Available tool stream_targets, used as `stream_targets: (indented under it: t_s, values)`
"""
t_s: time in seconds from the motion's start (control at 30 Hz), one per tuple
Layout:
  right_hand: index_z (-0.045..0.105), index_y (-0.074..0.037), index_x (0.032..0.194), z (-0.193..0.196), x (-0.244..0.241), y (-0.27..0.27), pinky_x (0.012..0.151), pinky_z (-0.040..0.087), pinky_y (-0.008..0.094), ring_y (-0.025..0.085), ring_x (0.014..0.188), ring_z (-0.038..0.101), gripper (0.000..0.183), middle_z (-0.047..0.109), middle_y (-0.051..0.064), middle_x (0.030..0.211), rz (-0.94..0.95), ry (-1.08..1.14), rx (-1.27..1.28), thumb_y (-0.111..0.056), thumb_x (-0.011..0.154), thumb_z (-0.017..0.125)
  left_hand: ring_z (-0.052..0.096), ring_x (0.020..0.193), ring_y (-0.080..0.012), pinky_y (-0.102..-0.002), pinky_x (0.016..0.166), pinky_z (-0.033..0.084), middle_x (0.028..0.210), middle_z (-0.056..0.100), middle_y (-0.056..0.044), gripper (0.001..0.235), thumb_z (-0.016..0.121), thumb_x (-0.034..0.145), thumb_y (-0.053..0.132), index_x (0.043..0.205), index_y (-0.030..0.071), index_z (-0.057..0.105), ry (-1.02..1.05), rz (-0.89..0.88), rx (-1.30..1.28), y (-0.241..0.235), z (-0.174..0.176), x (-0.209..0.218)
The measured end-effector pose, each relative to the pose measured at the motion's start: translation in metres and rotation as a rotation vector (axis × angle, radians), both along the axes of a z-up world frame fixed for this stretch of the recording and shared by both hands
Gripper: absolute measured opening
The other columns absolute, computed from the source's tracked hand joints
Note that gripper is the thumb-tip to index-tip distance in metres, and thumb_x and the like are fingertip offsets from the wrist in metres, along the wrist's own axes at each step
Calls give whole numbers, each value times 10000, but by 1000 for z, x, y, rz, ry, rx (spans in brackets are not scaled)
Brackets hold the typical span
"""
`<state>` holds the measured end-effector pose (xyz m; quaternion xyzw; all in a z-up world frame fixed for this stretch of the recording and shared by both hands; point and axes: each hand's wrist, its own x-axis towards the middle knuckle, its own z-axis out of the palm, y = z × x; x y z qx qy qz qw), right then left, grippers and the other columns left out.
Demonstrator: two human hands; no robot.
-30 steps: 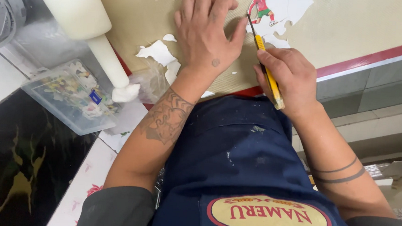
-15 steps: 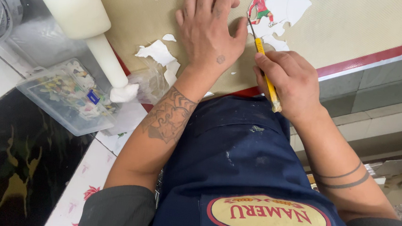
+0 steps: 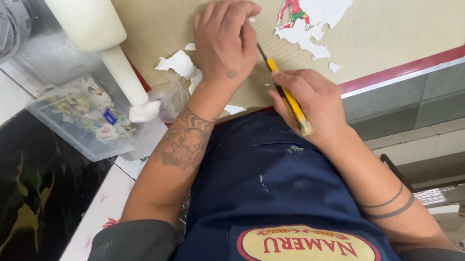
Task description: Cutting a small printed figure out of fondant using a utility knife.
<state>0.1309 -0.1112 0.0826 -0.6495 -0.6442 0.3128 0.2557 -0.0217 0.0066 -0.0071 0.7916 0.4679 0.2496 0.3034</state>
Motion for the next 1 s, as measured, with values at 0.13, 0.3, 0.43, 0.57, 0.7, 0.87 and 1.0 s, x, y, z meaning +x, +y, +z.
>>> stream_targets:
  t_s: [0.13,0.3,0.43,0.57,0.7,0.87,1.0]
  values:
    - [658,-12,1169,-3,5,-15,794,589,371,326,930,732,303,726,162,1067,-61,73,-29,-67,921,822,642,1034,-242,-433,949,442,1058,701,9,217,587,952,20,1116,147,651,-79,-67,-42,2,13,-13]
    - [692,11,1192,-5,15,-35,841,578,310,241,949,760,243,738,159,1083,-293,161,-141,-90,995,792,647,980,-277,-421,907,502,953,688,-37,162,559,1024,28,1155,89,632,-129,-53,-79,-6,17,-28]
    - [686,16,1184,-7,19,-43,793,569,280,195,867,753,230,744,142,1035,-384,230,-200,-105,1007,770,618,908,-288,-401,810,511,915,649,-96,131,520,887,3,920,89,614,-118,-12,-95,-8,29,-40]
    - [682,6,1186,-11,26,-44,834,581,320,266,943,744,255,728,167,1074,-260,50,-6,-59,981,819,549,737,-279,-413,700,453,718,600,-49,167,584,853,19,702,88,574,-113,-5,-195,-7,27,-49]
    - [692,-16,1177,-12,32,-33,787,572,386,319,922,703,337,713,162,1070,-66,-85,97,-18,889,866,561,761,-289,-429,691,445,723,558,-58,408,808,935,226,664,88,535,59,27,-56,-9,28,-38]
    - [687,-27,1194,-19,32,-22,808,580,389,313,960,701,361,705,144,1108,31,-102,157,-5,881,865,570,989,-274,-429,842,473,1012,574,-37,193,806,922,247,931,152,639,15,51,20,-25,15,-7]
    - [687,-32,1191,-21,27,-20,814,583,390,312,959,701,350,693,142,1082,2,-129,161,0,892,865,553,1038,-252,-438,880,404,1029,569,10,207,822,858,265,946,200,647,66,56,11,-30,11,11]
